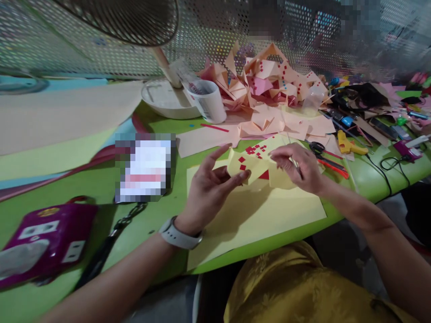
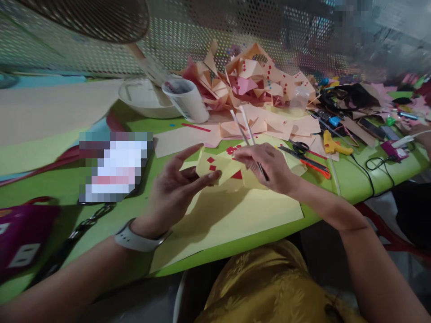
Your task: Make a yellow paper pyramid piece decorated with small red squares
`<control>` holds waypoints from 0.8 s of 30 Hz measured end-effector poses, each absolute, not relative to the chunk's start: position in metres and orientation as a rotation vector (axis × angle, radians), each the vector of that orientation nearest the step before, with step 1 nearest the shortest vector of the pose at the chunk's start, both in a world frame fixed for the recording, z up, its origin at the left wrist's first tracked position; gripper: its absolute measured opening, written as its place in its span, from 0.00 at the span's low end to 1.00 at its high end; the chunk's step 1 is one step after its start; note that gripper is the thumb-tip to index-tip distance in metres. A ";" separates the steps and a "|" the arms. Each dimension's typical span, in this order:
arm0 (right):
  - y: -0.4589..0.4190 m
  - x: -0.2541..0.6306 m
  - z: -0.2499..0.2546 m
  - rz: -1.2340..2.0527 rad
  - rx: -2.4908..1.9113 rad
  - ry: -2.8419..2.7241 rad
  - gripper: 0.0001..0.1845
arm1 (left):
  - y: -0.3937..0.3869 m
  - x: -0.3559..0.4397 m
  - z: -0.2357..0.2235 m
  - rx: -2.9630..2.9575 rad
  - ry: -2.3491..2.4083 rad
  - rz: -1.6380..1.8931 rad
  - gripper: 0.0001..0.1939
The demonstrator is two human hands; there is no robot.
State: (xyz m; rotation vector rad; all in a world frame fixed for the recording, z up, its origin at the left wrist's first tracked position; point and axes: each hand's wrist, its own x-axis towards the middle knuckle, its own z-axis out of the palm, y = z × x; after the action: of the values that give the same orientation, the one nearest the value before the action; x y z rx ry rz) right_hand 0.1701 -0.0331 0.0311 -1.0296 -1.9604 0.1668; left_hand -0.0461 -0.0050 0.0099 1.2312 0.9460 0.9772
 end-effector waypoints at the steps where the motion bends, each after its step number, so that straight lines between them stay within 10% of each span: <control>1: -0.035 0.170 0.031 0.201 -0.957 -2.012 0.09 | -0.004 -0.046 0.009 1.221 0.954 0.997 0.46; 14: -0.036 0.170 0.031 -0.096 -0.906 -1.984 0.13 | 0.012 -0.052 0.007 1.142 0.977 1.146 0.38; 24: -0.024 0.175 0.026 0.357 -1.211 -1.887 0.07 | 0.005 -0.050 0.004 1.110 0.906 1.086 0.37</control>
State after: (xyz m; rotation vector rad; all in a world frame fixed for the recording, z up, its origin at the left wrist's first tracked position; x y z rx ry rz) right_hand 0.1750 -0.0239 0.0264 -1.2108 -1.8871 0.3568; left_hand -0.0497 0.0053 0.0042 1.1105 0.9058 1.0860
